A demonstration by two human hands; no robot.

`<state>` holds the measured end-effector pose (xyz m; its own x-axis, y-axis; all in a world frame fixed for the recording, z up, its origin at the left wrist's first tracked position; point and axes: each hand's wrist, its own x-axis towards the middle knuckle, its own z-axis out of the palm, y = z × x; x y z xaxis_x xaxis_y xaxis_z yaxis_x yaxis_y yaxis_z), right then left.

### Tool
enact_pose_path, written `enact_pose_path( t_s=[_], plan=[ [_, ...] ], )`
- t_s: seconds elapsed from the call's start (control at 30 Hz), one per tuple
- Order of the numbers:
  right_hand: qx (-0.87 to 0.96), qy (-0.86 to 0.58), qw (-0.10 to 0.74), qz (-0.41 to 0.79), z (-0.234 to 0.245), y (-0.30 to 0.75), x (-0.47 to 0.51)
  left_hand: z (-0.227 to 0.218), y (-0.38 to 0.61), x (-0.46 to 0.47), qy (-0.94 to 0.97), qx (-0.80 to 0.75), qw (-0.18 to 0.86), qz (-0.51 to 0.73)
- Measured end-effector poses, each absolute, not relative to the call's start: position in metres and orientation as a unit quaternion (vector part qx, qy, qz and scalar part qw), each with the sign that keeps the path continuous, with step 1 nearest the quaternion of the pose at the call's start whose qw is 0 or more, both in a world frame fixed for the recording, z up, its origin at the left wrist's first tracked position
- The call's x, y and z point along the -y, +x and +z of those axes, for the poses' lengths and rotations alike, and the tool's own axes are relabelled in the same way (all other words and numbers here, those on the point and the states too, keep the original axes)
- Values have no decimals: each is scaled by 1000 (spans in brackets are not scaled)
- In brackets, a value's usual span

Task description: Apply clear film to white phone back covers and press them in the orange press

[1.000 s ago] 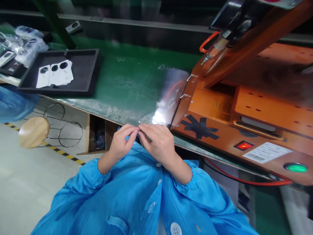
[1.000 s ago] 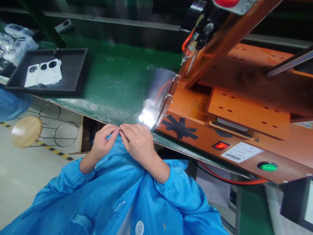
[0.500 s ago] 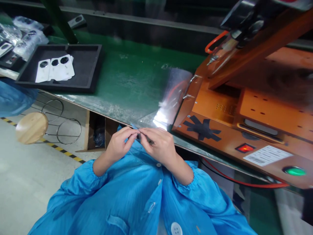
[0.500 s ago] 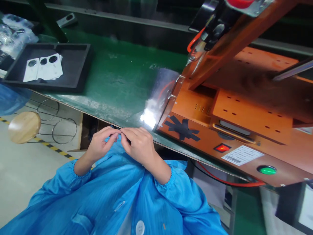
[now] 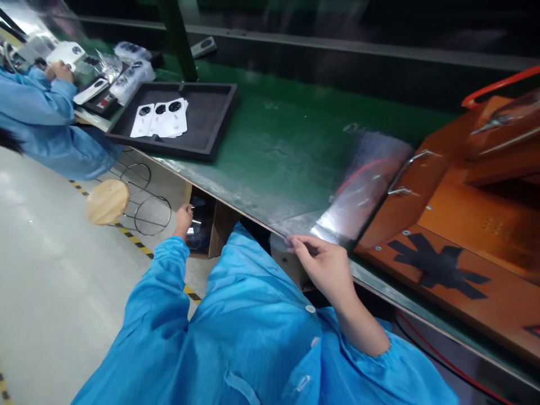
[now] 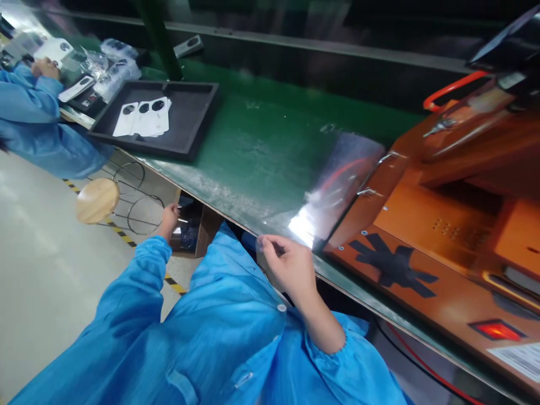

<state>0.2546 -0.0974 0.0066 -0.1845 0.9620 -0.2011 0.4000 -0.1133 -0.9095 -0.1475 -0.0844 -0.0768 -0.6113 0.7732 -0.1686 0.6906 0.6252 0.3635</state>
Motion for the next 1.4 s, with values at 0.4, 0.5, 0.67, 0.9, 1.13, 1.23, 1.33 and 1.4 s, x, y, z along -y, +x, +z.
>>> enact_pose_path(
  t_s=[0.4,0.5,0.67,0.9,1.13,1.23,1.33,1.4],
  plan=[
    [788,-474,392,18,32,226,96,-8,14,154,626,-647,215,378],
    [842,-407,354,-20,28,211,107,3,55,151,615,-551,306,474],
    [815,-389,409,128,35,220,103,9,49,126,443,-579,426,535],
    [745,-430,407,308,40,235,70,31,24,116,578,-564,394,438],
    [764,-402,417,282,33,237,71,40,3,96,718,-539,301,322],
    [752,-416,447,249,24,241,73,50,-40,46,676,-642,208,297],
    [742,-406,462,267,8,243,73,74,-100,-30,612,-721,107,308],
    [731,-414,472,269,-3,242,73,94,-138,-78,563,-764,57,310]
  ],
)
